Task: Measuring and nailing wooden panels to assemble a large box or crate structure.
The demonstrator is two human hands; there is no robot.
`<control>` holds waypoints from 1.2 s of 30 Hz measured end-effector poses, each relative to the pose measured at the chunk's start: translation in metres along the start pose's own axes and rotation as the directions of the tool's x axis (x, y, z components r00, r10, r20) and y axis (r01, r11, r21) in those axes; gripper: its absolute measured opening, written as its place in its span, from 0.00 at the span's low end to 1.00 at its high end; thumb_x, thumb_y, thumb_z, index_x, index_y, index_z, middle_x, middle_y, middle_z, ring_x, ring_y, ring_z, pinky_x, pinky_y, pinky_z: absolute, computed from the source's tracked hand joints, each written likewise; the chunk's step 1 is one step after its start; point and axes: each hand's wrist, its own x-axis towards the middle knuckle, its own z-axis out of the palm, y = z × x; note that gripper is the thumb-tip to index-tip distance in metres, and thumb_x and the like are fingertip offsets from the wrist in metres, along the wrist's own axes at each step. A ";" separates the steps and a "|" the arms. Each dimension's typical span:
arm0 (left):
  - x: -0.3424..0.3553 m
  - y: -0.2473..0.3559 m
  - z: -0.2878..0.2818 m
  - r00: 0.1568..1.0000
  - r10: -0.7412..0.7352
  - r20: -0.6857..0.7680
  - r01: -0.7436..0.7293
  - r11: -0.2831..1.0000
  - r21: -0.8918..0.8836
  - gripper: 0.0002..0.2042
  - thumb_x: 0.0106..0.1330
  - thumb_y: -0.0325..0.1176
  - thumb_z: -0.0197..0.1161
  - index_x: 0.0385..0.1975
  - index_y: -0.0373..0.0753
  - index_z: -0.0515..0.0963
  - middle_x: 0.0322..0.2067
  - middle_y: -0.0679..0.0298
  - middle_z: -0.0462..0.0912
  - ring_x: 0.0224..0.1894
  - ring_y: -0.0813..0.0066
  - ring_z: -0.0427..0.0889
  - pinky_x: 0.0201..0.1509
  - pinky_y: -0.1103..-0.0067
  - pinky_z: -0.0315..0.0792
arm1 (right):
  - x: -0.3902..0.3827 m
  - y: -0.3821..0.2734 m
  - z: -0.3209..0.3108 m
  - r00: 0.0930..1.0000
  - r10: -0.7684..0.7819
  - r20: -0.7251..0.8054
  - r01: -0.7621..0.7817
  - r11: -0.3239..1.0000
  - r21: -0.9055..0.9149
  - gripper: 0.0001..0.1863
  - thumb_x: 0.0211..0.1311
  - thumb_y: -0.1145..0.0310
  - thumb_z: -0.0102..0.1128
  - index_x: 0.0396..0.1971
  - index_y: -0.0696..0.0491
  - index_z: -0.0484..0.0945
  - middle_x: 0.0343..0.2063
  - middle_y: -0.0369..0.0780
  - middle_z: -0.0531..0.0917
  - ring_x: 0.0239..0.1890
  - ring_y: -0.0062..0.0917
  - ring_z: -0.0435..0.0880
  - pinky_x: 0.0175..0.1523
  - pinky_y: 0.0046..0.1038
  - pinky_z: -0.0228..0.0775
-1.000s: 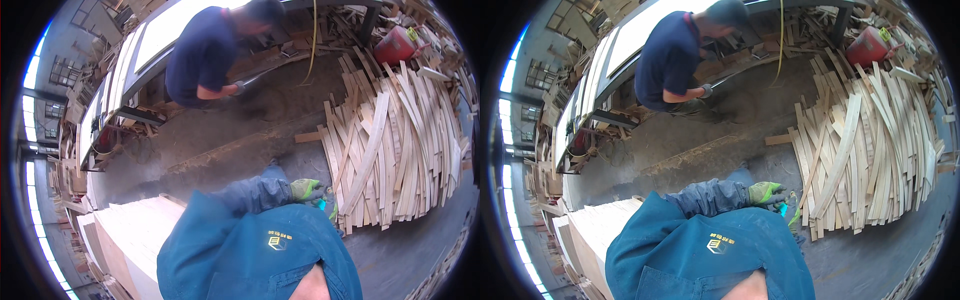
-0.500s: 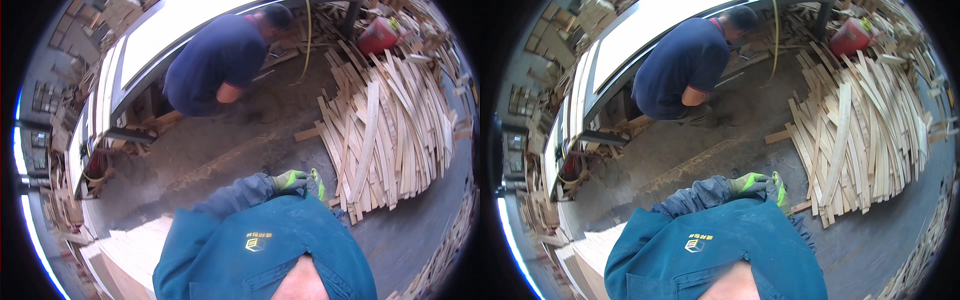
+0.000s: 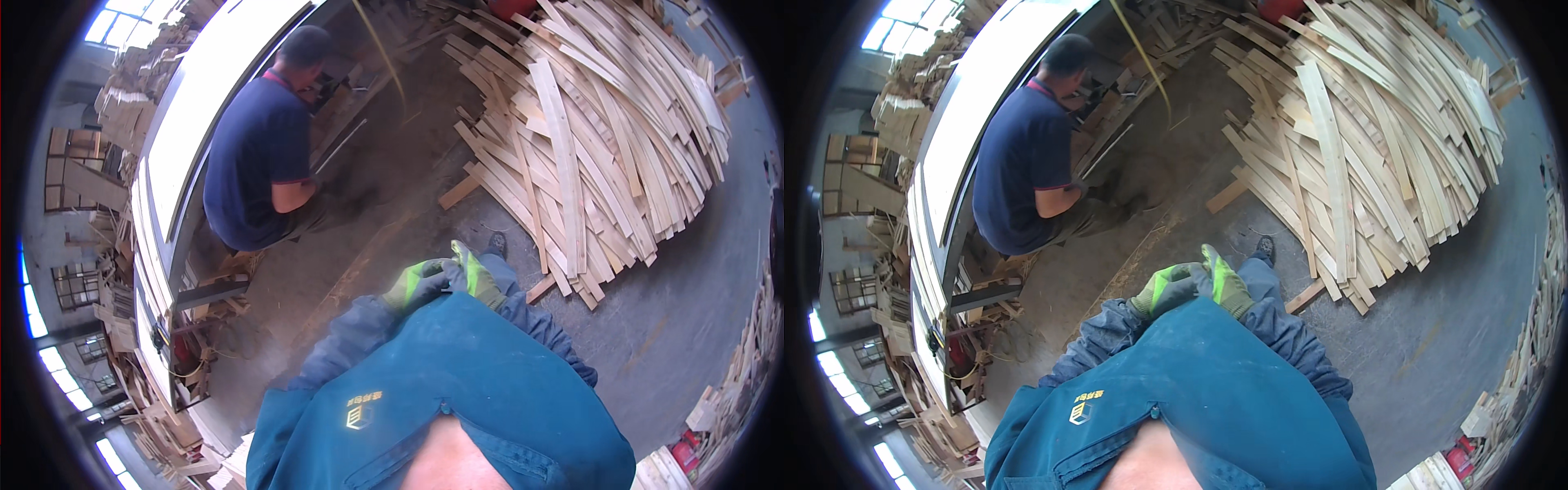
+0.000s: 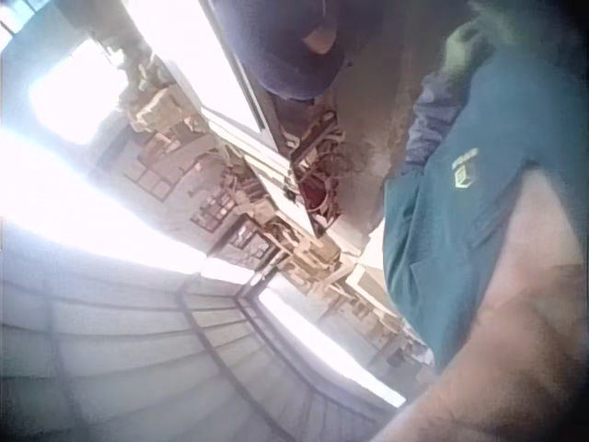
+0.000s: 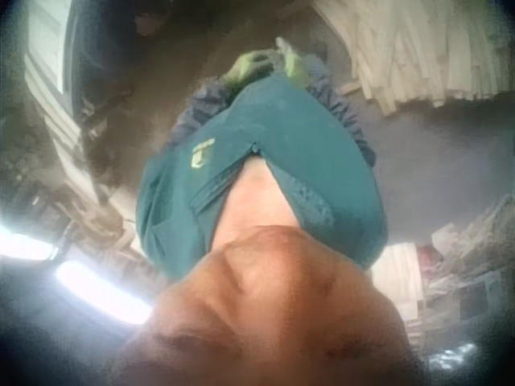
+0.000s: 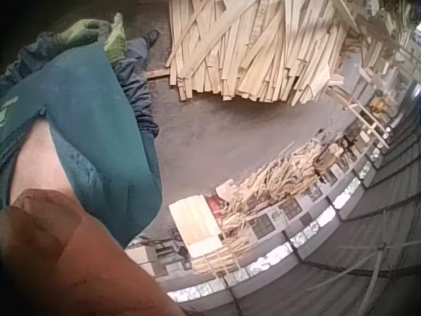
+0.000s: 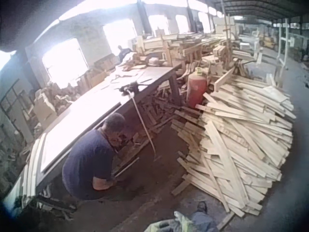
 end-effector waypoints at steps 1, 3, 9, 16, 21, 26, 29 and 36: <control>0.024 0.017 0.033 0.999 -0.047 -0.021 0.047 0.999 -0.004 0.20 0.90 0.40 0.75 0.72 0.36 0.88 0.63 0.65 0.95 0.62 0.74 0.92 0.70 0.69 0.87 | 0.011 -0.013 -0.046 0.998 0.023 0.063 -0.018 0.996 -0.085 0.45 0.91 0.47 0.69 0.93 0.56 0.65 0.81 0.58 0.84 0.78 0.51 0.90 0.80 0.47 0.83; 0.081 0.026 0.081 0.998 -0.038 -0.041 0.039 0.999 0.036 0.20 0.90 0.40 0.76 0.72 0.37 0.88 0.62 0.66 0.95 0.60 0.75 0.92 0.68 0.70 0.87 | 0.034 0.012 -0.113 0.998 -0.009 0.068 0.011 0.999 -0.033 0.41 0.92 0.53 0.70 0.92 0.56 0.69 0.77 0.59 0.87 0.77 0.50 0.90 0.79 0.44 0.83; 0.224 0.084 0.156 0.995 0.057 -0.081 -0.057 0.998 0.005 0.21 0.89 0.39 0.77 0.74 0.37 0.87 0.62 0.66 0.95 0.61 0.75 0.92 0.68 0.71 0.87 | 0.137 0.044 -0.269 0.964 -0.083 0.252 0.074 0.996 0.044 0.48 0.91 0.40 0.66 0.95 0.54 0.63 0.84 0.59 0.81 0.84 0.55 0.84 0.85 0.50 0.78; 0.290 0.114 0.148 0.923 0.176 -0.341 -0.180 0.983 0.020 0.33 0.86 0.36 0.80 0.85 0.33 0.78 0.63 0.63 0.93 0.62 0.74 0.91 0.69 0.71 0.86 | 0.225 0.037 -0.331 0.910 -0.035 0.414 0.051 0.998 -0.029 0.46 0.93 0.36 0.62 0.93 0.54 0.68 0.79 0.59 0.86 0.81 0.54 0.87 0.84 0.49 0.79; 0.286 0.172 0.067 0.824 0.262 -0.502 -0.265 0.962 0.069 0.36 0.81 0.29 0.80 0.87 0.31 0.76 0.59 0.63 0.92 0.58 0.73 0.91 0.67 0.72 0.86 | 0.286 -0.008 -0.328 0.897 -0.075 0.436 0.130 0.987 -0.097 0.43 0.92 0.37 0.64 0.89 0.55 0.75 0.75 0.58 0.90 0.78 0.52 0.90 0.82 0.47 0.81; 0.245 0.254 -0.056 0.646 0.319 -0.694 -0.528 0.843 -0.105 0.30 0.85 0.29 0.75 0.85 0.36 0.79 0.56 0.63 0.92 0.55 0.71 0.94 0.65 0.69 0.92 | 0.338 -0.068 -0.320 0.895 -0.001 0.446 0.137 0.953 -0.272 0.31 0.89 0.47 0.71 0.76 0.53 0.89 0.68 0.52 0.96 0.72 0.46 0.96 0.77 0.43 0.84; 0.220 0.285 -0.153 0.562 0.357 -0.746 -0.651 0.748 -0.132 0.27 0.88 0.28 0.73 0.84 0.36 0.80 0.58 0.63 0.93 0.57 0.71 0.95 0.66 0.68 0.93 | 0.374 -0.102 -0.295 0.887 0.118 0.446 0.063 0.927 -0.370 0.28 0.87 0.50 0.72 0.74 0.52 0.92 0.65 0.51 0.97 0.69 0.44 0.97 0.76 0.41 0.85; 0.186 0.375 -0.348 0.736 0.439 -0.515 -0.600 0.776 -0.196 0.31 0.85 0.29 0.77 0.85 0.33 0.78 0.57 0.62 0.94 0.58 0.71 0.95 0.69 0.68 0.89 | 0.470 -0.187 -0.112 0.924 0.083 0.375 0.035 0.955 -0.296 0.26 0.87 0.59 0.74 0.74 0.57 0.91 0.55 0.42 0.99 0.54 0.26 0.96 0.63 0.34 0.88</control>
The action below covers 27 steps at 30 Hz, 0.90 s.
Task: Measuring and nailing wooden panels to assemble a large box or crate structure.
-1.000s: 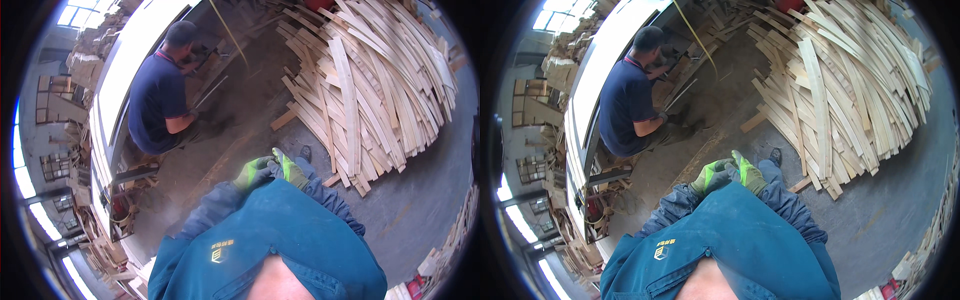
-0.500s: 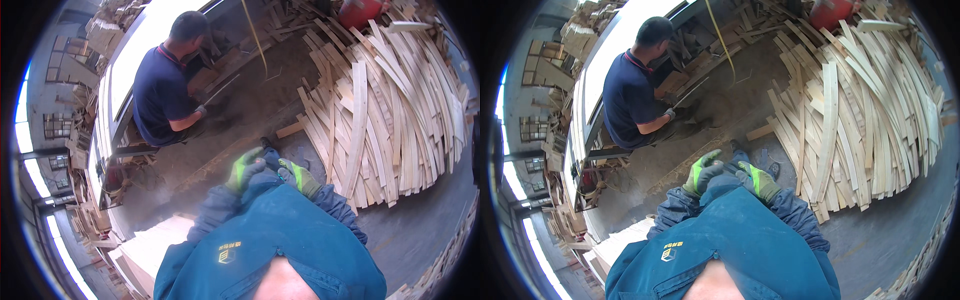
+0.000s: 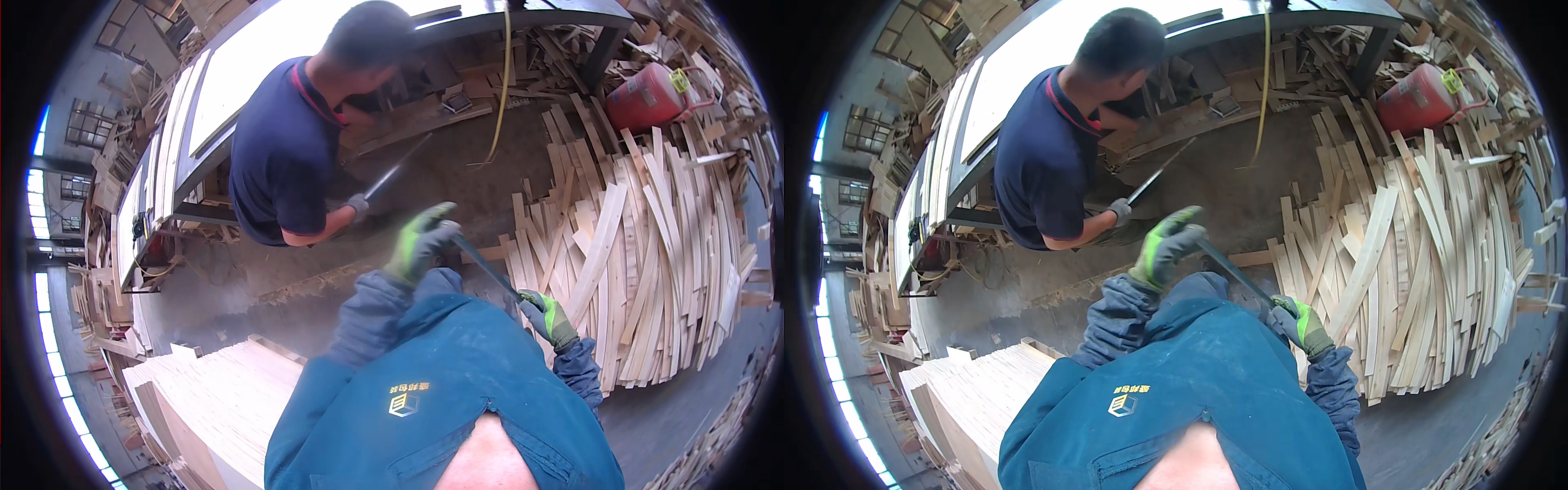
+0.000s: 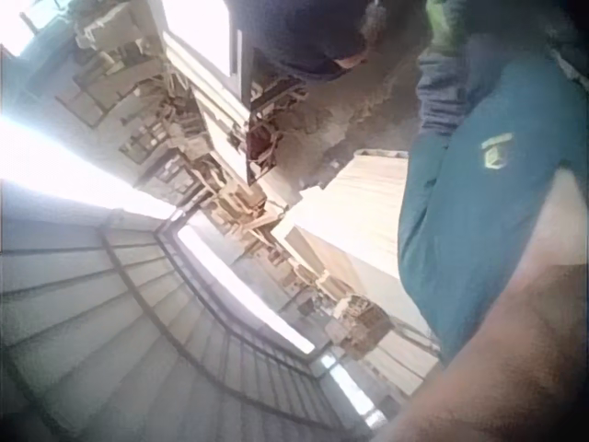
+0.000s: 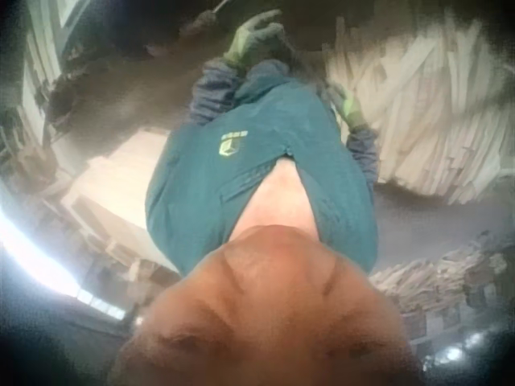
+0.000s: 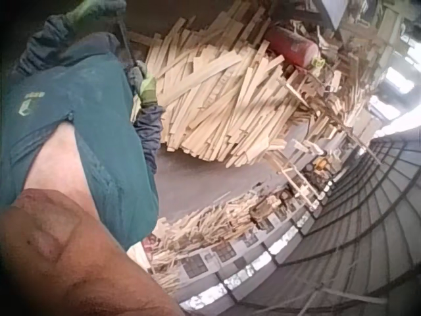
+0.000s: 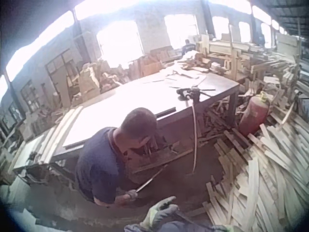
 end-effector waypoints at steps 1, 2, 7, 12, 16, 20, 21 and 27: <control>0.016 0.016 -0.018 0.996 -0.024 0.090 0.016 0.996 0.087 0.32 0.84 0.29 0.78 0.85 0.33 0.78 0.57 0.62 0.94 0.58 0.73 0.93 0.69 0.70 0.88 | 0.025 -0.037 0.017 0.995 0.081 0.050 -0.087 0.989 0.119 0.27 0.86 0.57 0.74 0.75 0.57 0.90 0.56 0.42 0.99 0.56 0.26 0.96 0.66 0.34 0.87; 0.033 0.030 -0.034 0.983 -0.052 0.178 0.022 0.986 0.165 0.32 0.84 0.30 0.78 0.85 0.32 0.79 0.57 0.62 0.94 0.58 0.75 0.92 0.69 0.71 0.86 | 0.051 -0.073 0.037 0.997 0.078 0.025 -0.081 0.985 0.152 0.23 0.87 0.58 0.74 0.70 0.57 0.93 0.49 0.37 0.98 0.50 0.19 0.91 0.59 0.29 0.86; 0.110 0.072 -0.103 0.888 -0.223 0.401 0.074 0.932 0.355 0.31 0.82 0.33 0.79 0.83 0.34 0.83 0.59 0.65 0.93 0.60 0.78 0.88 0.69 0.73 0.84 | 0.171 -0.181 0.085 0.989 0.144 0.043 -0.149 0.980 0.132 0.17 0.87 0.60 0.74 0.57 0.60 0.96 0.36 0.29 0.91 0.37 0.14 0.84 0.43 0.27 0.78; 0.205 0.099 -0.150 0.965 -0.131 0.225 0.024 0.904 0.427 0.31 0.82 0.34 0.78 0.83 0.34 0.83 0.64 0.64 0.92 0.66 0.74 0.89 0.74 0.70 0.83 | 0.289 -0.203 0.057 0.978 0.184 -0.095 -0.169 0.975 0.144 0.14 0.87 0.61 0.73 0.52 0.57 0.96 0.34 0.28 0.88 0.35 0.11 0.81 0.40 0.24 0.73; 0.286 0.117 -0.192 0.962 -0.235 0.139 0.156 0.889 0.430 0.31 0.83 0.36 0.77 0.82 0.35 0.83 0.69 0.61 0.92 0.72 0.71 0.88 0.79 0.69 0.81 | 0.406 -0.217 0.021 0.950 0.239 -0.199 -0.142 0.902 0.407 0.12 0.89 0.63 0.71 0.49 0.56 0.95 0.30 0.29 0.85 0.30 0.13 0.81 0.36 0.24 0.73; 0.349 0.149 -0.188 0.958 -0.285 -0.025 0.263 0.844 0.468 0.29 0.84 0.34 0.77 0.82 0.35 0.83 0.69 0.61 0.92 0.72 0.71 0.88 0.79 0.68 0.81 | 0.517 -0.227 -0.036 0.944 0.274 -0.182 -0.135 0.826 0.547 0.14 0.91 0.59 0.71 0.51 0.56 0.93 0.32 0.31 0.87 0.31 0.16 0.85 0.37 0.25 0.78; 0.365 0.148 -0.180 0.957 -0.290 -0.024 0.266 0.841 0.472 0.29 0.84 0.34 0.77 0.82 0.35 0.83 0.69 0.61 0.92 0.72 0.71 0.88 0.79 0.68 0.81 | 0.540 -0.232 -0.052 0.952 0.265 -0.156 -0.135 0.816 0.562 0.15 0.92 0.59 0.71 0.52 0.57 0.93 0.34 0.32 0.88 0.32 0.16 0.86 0.38 0.25 0.79; 0.399 0.129 -0.099 0.962 -0.268 -0.054 0.262 0.850 0.457 0.28 0.85 0.33 0.76 0.82 0.35 0.82 0.69 0.63 0.92 0.64 0.76 0.90 0.70 0.72 0.84 | 0.580 -0.237 -0.117 0.960 0.188 -0.207 -0.036 0.816 0.576 0.15 0.91 0.61 0.71 0.54 0.58 0.94 0.39 0.33 0.92 0.35 0.14 0.88 0.41 0.24 0.81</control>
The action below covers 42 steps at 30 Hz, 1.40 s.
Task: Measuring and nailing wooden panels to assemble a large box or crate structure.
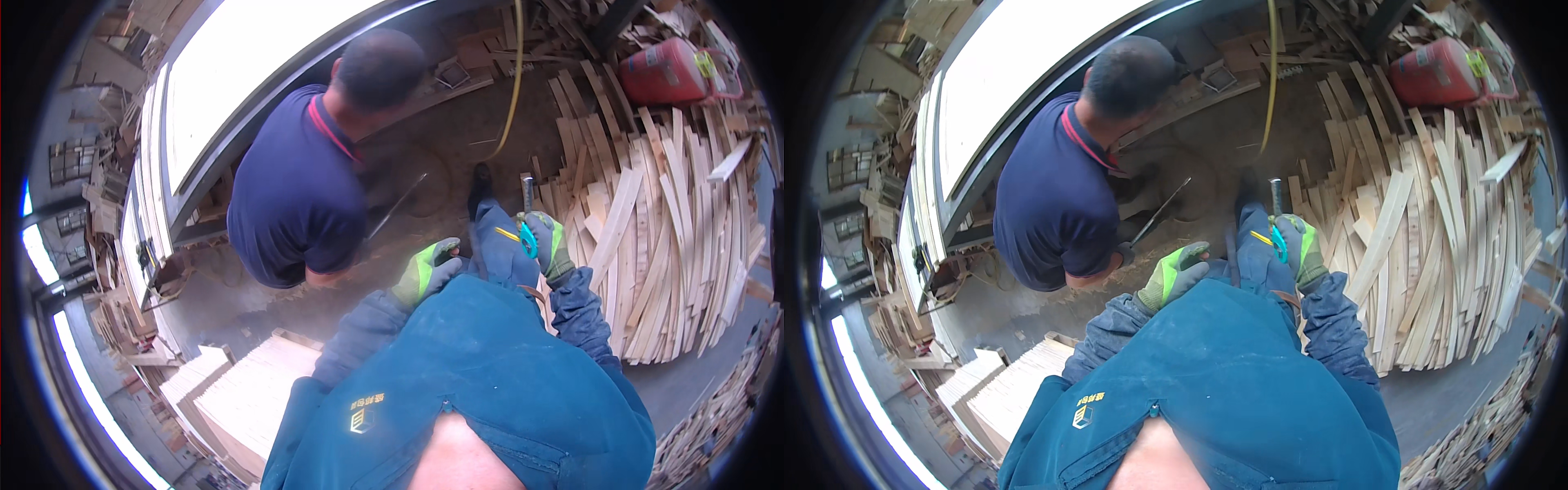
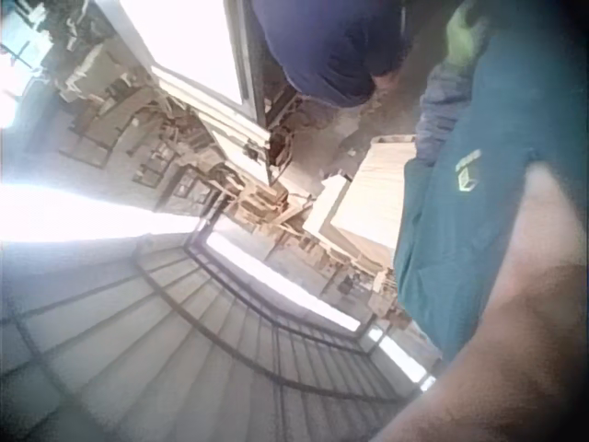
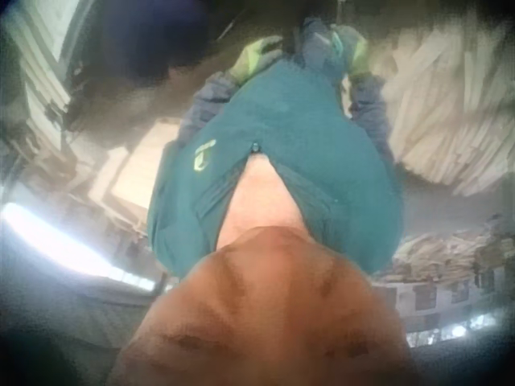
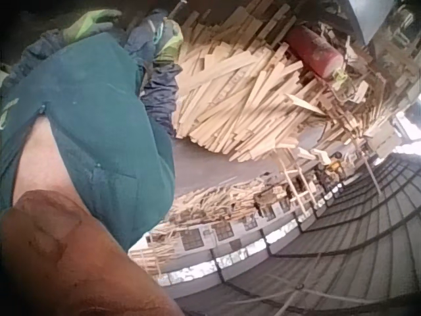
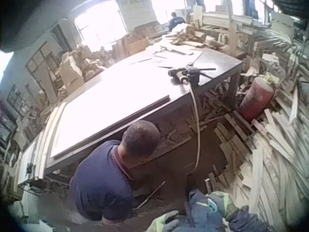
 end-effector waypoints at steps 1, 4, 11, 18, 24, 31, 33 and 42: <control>-0.009 -0.020 0.030 1.000 -0.015 0.013 0.015 1.000 0.007 0.28 0.85 0.33 0.76 0.82 0.35 0.82 0.69 0.63 0.92 0.64 0.76 0.90 0.70 0.72 0.84 | -0.021 0.017 -0.020 0.999 0.026 0.027 -0.025 0.999 -0.035 0.17 0.92 0.60 0.69 0.55 0.59 0.94 0.42 0.33 0.94 0.39 0.15 0.89 0.46 0.24 0.82; -0.036 -0.084 0.099 0.999 -0.041 0.033 0.040 0.999 0.022 0.30 0.86 0.35 0.76 0.84 0.35 0.81 0.69 0.62 0.91 0.64 0.75 0.89 0.70 0.71 0.84 | -0.065 0.101 -0.055 0.998 0.038 0.046 -0.039 0.999 0.020 0.19 0.93 0.58 0.68 0.59 0.60 0.95 0.45 0.34 0.96 0.44 0.17 0.92 0.51 0.24 0.84; -0.151 -0.193 0.210 0.994 -0.052 0.099 0.045 0.996 0.076 0.31 0.85 0.37 0.77 0.83 0.30 0.81 0.73 0.53 0.92 0.75 0.65 0.89 0.80 0.64 0.83 | -0.220 0.241 -0.091 0.992 0.097 0.086 -0.112 0.974 0.199 0.16 0.89 0.59 0.72 0.52 0.57 0.96 0.40 0.35 0.96 0.38 0.19 0.92 0.44 0.27 0.84; -0.260 -0.195 0.249 0.989 0.052 0.135 -0.069 0.990 0.120 0.32 0.83 0.39 0.77 0.82 0.29 0.81 0.74 0.50 0.92 0.76 0.61 0.90 0.81 0.65 0.82 | -0.320 0.263 -0.111 0.991 0.061 0.122 -0.087 0.970 0.225 0.14 0.88 0.59 0.71 0.43 0.53 0.94 0.33 0.30 0.91 0.34 0.16 0.90 0.40 0.26 0.80; -0.302 -0.208 0.247 0.989 0.103 0.107 -0.109 0.992 0.058 0.33 0.83 0.41 0.77 0.82 0.29 0.81 0.74 0.48 0.91 0.76 0.60 0.90 0.81 0.64 0.83 | -0.360 0.262 -0.094 0.983 0.081 0.162 -0.104 0.984 0.141 0.16 0.90 0.57 0.69 0.42 0.52 0.93 0.29 0.31 0.90 0.30 0.17 0.89 0.36 0.26 0.78; -0.302 -0.208 0.229 0.992 0.103 0.074 -0.105 0.994 0.029 0.32 0.84 0.38 0.76 0.82 0.30 0.81 0.72 0.51 0.93 0.72 0.63 0.91 0.78 0.65 0.84 | -0.352 0.262 -0.077 0.985 0.051 0.163 -0.072 0.990 0.123 0.16 0.90 0.57 0.69 0.43 0.53 0.93 0.32 0.31 0.90 0.30 0.17 0.89 0.36 0.26 0.79; -0.282 -0.230 0.212 0.995 0.077 0.067 -0.076 0.997 -0.021 0.31 0.85 0.39 0.76 0.82 0.30 0.80 0.69 0.55 0.93 0.69 0.69 0.91 0.75 0.67 0.85 | -0.354 0.237 -0.068 0.986 0.045 0.162 -0.068 0.987 0.143 0.16 0.90 0.58 0.69 0.44 0.54 0.94 0.33 0.31 0.91 0.32 0.18 0.89 0.38 0.26 0.80; -0.162 -0.172 0.131 0.940 0.341 -0.021 -0.339 0.923 -0.180 0.23 0.90 0.34 0.73 0.79 0.32 0.83 0.68 0.60 0.93 0.69 0.73 0.90 0.75 0.69 0.85 | -0.221 0.157 0.018 0.832 -0.382 0.403 0.506 0.821 -0.266 0.13 0.91 0.64 0.69 0.59 0.58 0.92 0.47 0.37 0.95 0.46 0.23 0.94 0.54 0.29 0.88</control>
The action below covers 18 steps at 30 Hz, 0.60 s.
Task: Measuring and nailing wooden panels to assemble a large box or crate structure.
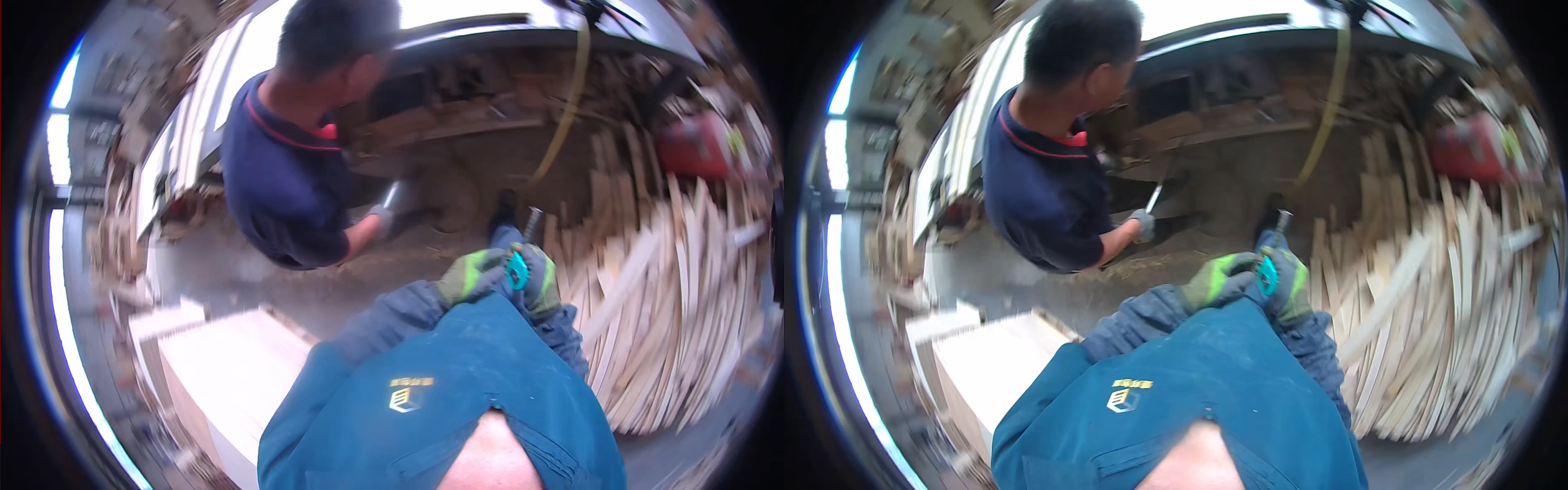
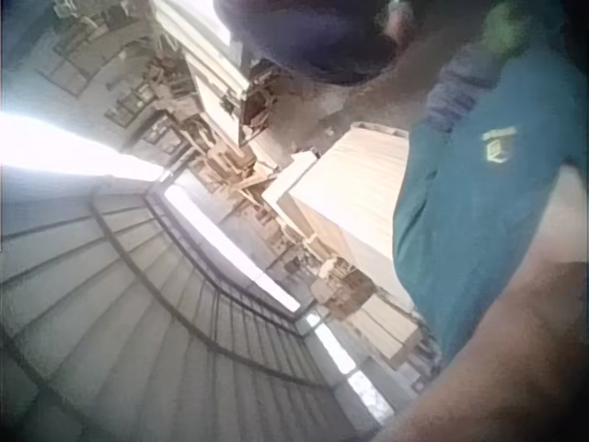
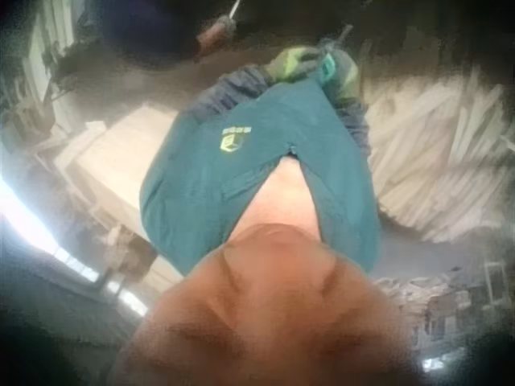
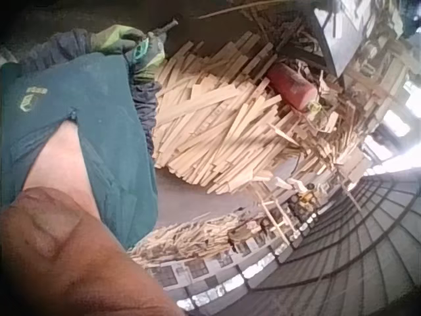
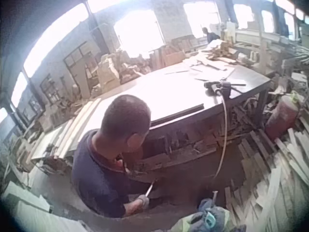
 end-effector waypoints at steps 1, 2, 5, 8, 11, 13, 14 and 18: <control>0.026 0.000 -0.004 1.000 0.022 0.001 -0.022 0.994 0.110 0.23 0.89 0.34 0.73 0.78 0.34 0.84 0.68 0.58 0.94 0.69 0.70 0.91 0.75 0.68 0.85 | 0.032 -0.017 -0.011 0.860 -0.508 0.046 0.491 0.802 -0.340 0.17 0.77 0.75 0.75 0.61 0.59 0.92 0.44 0.49 0.93 0.44 0.39 0.95 0.50 0.38 0.87; 0.061 0.002 -0.016 0.999 0.035 0.007 -0.035 0.971 0.235 0.23 0.89 0.34 0.73 0.78 0.36 0.85 0.67 0.56 0.95 0.69 0.67 0.92 0.75 0.67 0.85 | 0.062 -0.009 -0.021 0.813 -0.578 0.071 0.548 0.718 -0.429 0.16 0.81 0.75 0.72 0.64 0.58 0.91 0.46 0.45 0.94 0.46 0.34 0.96 0.51 0.38 0.89; 0.159 0.011 -0.039 0.997 0.074 0.009 -0.072 0.927 0.369 0.27 0.83 0.41 0.77 0.78 0.42 0.85 0.64 0.50 0.96 0.65 0.54 0.96 0.74 0.62 0.85 | 0.151 0.073 -0.017 0.998 -0.056 0.021 0.053 0.990 0.132 0.13 0.91 0.70 0.63 0.64 0.57 0.89 0.48 0.40 0.94 0.49 0.30 0.95 0.54 0.37 0.89; 0.232 0.058 -0.071 0.991 0.012 -0.135 0.039 0.928 0.369 0.29 0.77 0.45 0.79 0.76 0.43 0.86 0.60 0.49 0.97 0.62 0.51 0.97 0.72 0.59 0.86 | 0.266 0.081 -0.041 0.884 0.428 0.187 -0.430 0.591 0.683 0.15 0.97 0.61 0.53 0.58 0.55 0.85 0.46 0.39 0.90 0.54 0.32 0.92 0.64 0.40 0.88; 0.307 0.128 -0.111 0.955 -0.189 -0.230 0.246 0.936 0.252 0.35 0.76 0.46 0.81 0.80 0.40 0.84 0.63 0.49 0.96 0.68 0.56 0.95 0.74 0.61 0.86 | 0.380 0.040 -0.044 0.861 0.391 0.325 -0.508 0.639 0.578 0.17 0.94 0.58 0.59 0.57 0.58 0.88 0.47 0.43 0.92 0.48 0.30 0.92 0.58 0.38 0.90; 0.350 0.148 -0.117 0.926 -0.069 -0.370 0.164 0.958 0.233 0.50 0.75 0.49 0.83 0.92 0.32 0.68 0.70 0.45 0.92 0.74 0.57 0.92 0.80 0.62 0.84 | 0.441 -0.011 -0.044 0.892 0.404 0.204 -0.451 0.761 0.466 0.17 0.94 0.57 0.60 0.56 0.56 0.87 0.45 0.40 0.92 0.46 0.30 0.93 0.55 0.37 0.89; 0.371 0.160 -0.123 0.923 -0.006 -0.384 0.117 0.956 0.267 0.55 0.74 0.50 0.84 0.94 0.29 0.62 0.71 0.44 0.91 0.75 0.56 0.91 0.82 0.63 0.83 | 0.473 -0.028 -0.051 0.891 0.401 0.214 -0.454 0.760 0.466 0.17 0.94 0.57 0.60 0.56 0.56 0.87 0.45 0.40 0.92 0.46 0.30 0.93 0.55 0.37 0.89; 0.462 0.252 -0.127 0.917 0.063 -0.395 0.061 0.954 0.293 0.54 0.69 0.51 0.87 0.92 0.38 0.67 0.71 0.45 0.90 0.74 0.52 0.92 0.79 0.62 0.83 | 0.584 -0.063 -0.081 0.790 0.411 0.455 -0.609 0.438 0.661 0.18 0.99 0.54 0.57 0.58 0.53 0.88 0.46 0.35 0.92 0.45 0.25 0.94 0.54 0.33 0.89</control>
